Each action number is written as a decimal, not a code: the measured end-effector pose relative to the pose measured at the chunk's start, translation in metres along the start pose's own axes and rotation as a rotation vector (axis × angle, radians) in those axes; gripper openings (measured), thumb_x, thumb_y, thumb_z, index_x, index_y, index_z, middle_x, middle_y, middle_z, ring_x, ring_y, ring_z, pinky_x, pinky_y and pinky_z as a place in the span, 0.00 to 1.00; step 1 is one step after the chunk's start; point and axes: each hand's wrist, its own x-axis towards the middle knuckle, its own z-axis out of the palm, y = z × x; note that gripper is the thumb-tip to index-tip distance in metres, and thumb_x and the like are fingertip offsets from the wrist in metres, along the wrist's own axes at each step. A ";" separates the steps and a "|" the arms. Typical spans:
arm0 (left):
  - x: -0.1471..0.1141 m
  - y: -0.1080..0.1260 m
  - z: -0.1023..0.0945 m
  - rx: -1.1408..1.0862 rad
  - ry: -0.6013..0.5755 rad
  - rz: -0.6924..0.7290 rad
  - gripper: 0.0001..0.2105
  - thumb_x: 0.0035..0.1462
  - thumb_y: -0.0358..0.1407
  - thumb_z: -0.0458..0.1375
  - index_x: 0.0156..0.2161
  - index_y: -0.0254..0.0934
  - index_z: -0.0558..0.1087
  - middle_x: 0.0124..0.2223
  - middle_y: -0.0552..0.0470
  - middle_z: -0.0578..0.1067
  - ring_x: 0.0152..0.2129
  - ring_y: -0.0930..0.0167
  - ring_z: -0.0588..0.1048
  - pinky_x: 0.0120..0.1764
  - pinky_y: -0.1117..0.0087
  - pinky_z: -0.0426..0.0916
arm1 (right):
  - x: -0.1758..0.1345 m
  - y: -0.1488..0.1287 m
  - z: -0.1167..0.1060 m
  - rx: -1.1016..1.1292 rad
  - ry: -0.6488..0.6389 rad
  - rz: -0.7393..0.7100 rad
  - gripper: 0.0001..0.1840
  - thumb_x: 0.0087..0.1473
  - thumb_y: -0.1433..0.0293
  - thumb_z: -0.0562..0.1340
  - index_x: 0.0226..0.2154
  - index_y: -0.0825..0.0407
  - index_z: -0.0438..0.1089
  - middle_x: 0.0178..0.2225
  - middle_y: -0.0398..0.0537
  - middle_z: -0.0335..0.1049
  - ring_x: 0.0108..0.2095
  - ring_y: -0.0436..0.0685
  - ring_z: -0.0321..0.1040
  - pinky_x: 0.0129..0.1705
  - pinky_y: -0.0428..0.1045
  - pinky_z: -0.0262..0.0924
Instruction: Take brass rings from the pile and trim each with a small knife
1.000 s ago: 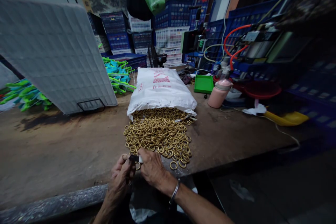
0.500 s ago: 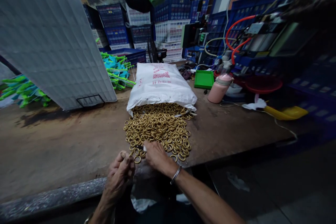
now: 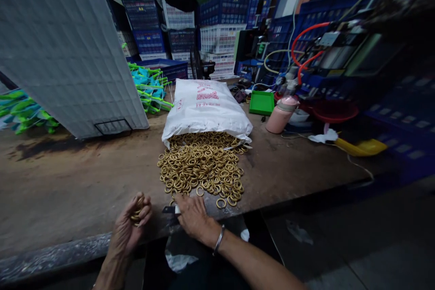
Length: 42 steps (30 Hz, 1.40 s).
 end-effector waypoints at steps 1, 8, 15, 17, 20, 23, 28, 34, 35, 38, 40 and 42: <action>0.000 0.001 -0.003 -0.015 0.001 0.001 0.05 0.48 0.32 0.57 0.33 0.34 0.69 0.24 0.54 0.68 0.13 0.82 0.60 0.12 0.83 0.56 | 0.000 -0.002 0.001 -0.009 -0.011 0.003 0.20 0.46 0.76 0.52 0.45 0.51 0.56 0.40 0.50 0.65 0.38 0.57 0.60 0.38 0.49 0.47; 0.000 0.001 -0.014 -0.104 0.052 -0.100 0.07 0.43 0.28 0.59 0.32 0.32 0.71 0.29 0.49 0.70 0.19 0.77 0.67 0.14 0.81 0.60 | 0.002 -0.003 0.005 -0.008 0.018 0.036 0.17 0.44 0.78 0.52 0.40 0.51 0.57 0.37 0.47 0.65 0.36 0.56 0.61 0.36 0.49 0.48; 0.008 -0.006 -0.021 -0.184 0.093 -0.137 0.02 0.43 0.27 0.59 0.24 0.31 0.70 0.25 0.52 0.69 0.17 0.78 0.66 0.11 0.83 0.57 | 0.005 -0.008 0.010 -0.082 0.030 -0.002 0.20 0.44 0.76 0.53 0.43 0.51 0.55 0.36 0.49 0.66 0.34 0.56 0.62 0.35 0.49 0.48; 0.009 -0.007 -0.021 -0.210 0.068 -0.143 0.04 0.45 0.28 0.59 0.22 0.32 0.68 0.23 0.54 0.67 0.14 0.81 0.62 0.09 0.84 0.54 | 0.009 -0.011 0.011 -0.095 0.019 0.003 0.19 0.43 0.78 0.52 0.41 0.51 0.56 0.36 0.49 0.66 0.33 0.56 0.62 0.34 0.49 0.48; 0.008 -0.007 -0.021 -0.205 0.051 -0.141 0.05 0.46 0.29 0.58 0.22 0.32 0.67 0.22 0.56 0.66 0.11 0.83 0.59 0.08 0.85 0.52 | 0.014 -0.014 0.010 -0.101 0.008 0.037 0.18 0.43 0.78 0.52 0.40 0.52 0.57 0.34 0.49 0.67 0.33 0.56 0.63 0.33 0.49 0.47; 0.004 -0.005 -0.019 -0.179 0.079 -0.131 0.04 0.47 0.30 0.57 0.24 0.32 0.68 0.22 0.57 0.65 0.10 0.84 0.58 0.08 0.85 0.52 | 0.015 -0.012 0.005 -0.071 -0.002 0.061 0.18 0.42 0.77 0.52 0.40 0.52 0.58 0.33 0.50 0.68 0.33 0.56 0.63 0.33 0.48 0.47; 0.000 -0.002 -0.017 -0.130 0.117 -0.072 0.03 0.48 0.29 0.56 0.31 0.32 0.70 0.22 0.57 0.65 0.11 0.82 0.60 0.08 0.86 0.52 | 0.018 -0.010 0.005 -0.054 -0.009 0.059 0.20 0.41 0.77 0.52 0.41 0.52 0.58 0.34 0.48 0.68 0.32 0.56 0.63 0.32 0.48 0.47; 0.000 0.003 -0.020 -0.134 0.125 -0.028 0.04 0.43 0.28 0.59 0.29 0.31 0.71 0.25 0.51 0.70 0.19 0.77 0.68 0.09 0.85 0.51 | 0.022 -0.015 0.032 -0.108 0.061 -0.085 0.26 0.48 0.77 0.50 0.52 0.51 0.52 0.48 0.54 0.60 0.45 0.58 0.59 0.42 0.49 0.48; 0.000 0.003 -0.021 -0.139 0.124 -0.016 0.04 0.43 0.28 0.60 0.28 0.31 0.70 0.25 0.51 0.70 0.20 0.77 0.69 0.10 0.85 0.52 | 0.024 -0.016 0.035 -0.102 0.057 -0.080 0.25 0.48 0.77 0.50 0.51 0.51 0.54 0.47 0.53 0.62 0.43 0.58 0.60 0.42 0.49 0.49; -0.002 0.006 -0.021 -0.144 0.153 0.043 0.05 0.41 0.29 0.62 0.24 0.32 0.69 0.23 0.53 0.69 0.17 0.79 0.67 0.10 0.85 0.49 | 0.033 -0.017 0.037 -0.100 -0.001 -0.016 0.22 0.46 0.80 0.50 0.45 0.51 0.61 0.39 0.51 0.68 0.37 0.57 0.65 0.36 0.48 0.52; -0.003 0.008 -0.021 -0.143 0.159 0.077 0.07 0.39 0.30 0.63 0.25 0.32 0.69 0.23 0.53 0.69 0.17 0.79 0.67 0.11 0.84 0.48 | 0.040 -0.014 0.037 -0.139 -0.002 -0.006 0.23 0.45 0.80 0.50 0.45 0.52 0.61 0.37 0.52 0.69 0.35 0.59 0.66 0.35 0.49 0.53; -0.003 0.007 -0.020 -0.150 0.165 0.081 0.10 0.36 0.30 0.64 0.27 0.33 0.69 0.24 0.53 0.70 0.18 0.78 0.68 0.11 0.84 0.47 | 0.045 -0.010 0.038 -0.161 0.034 -0.025 0.26 0.43 0.81 0.50 0.47 0.52 0.59 0.40 0.54 0.68 0.36 0.60 0.66 0.34 0.50 0.54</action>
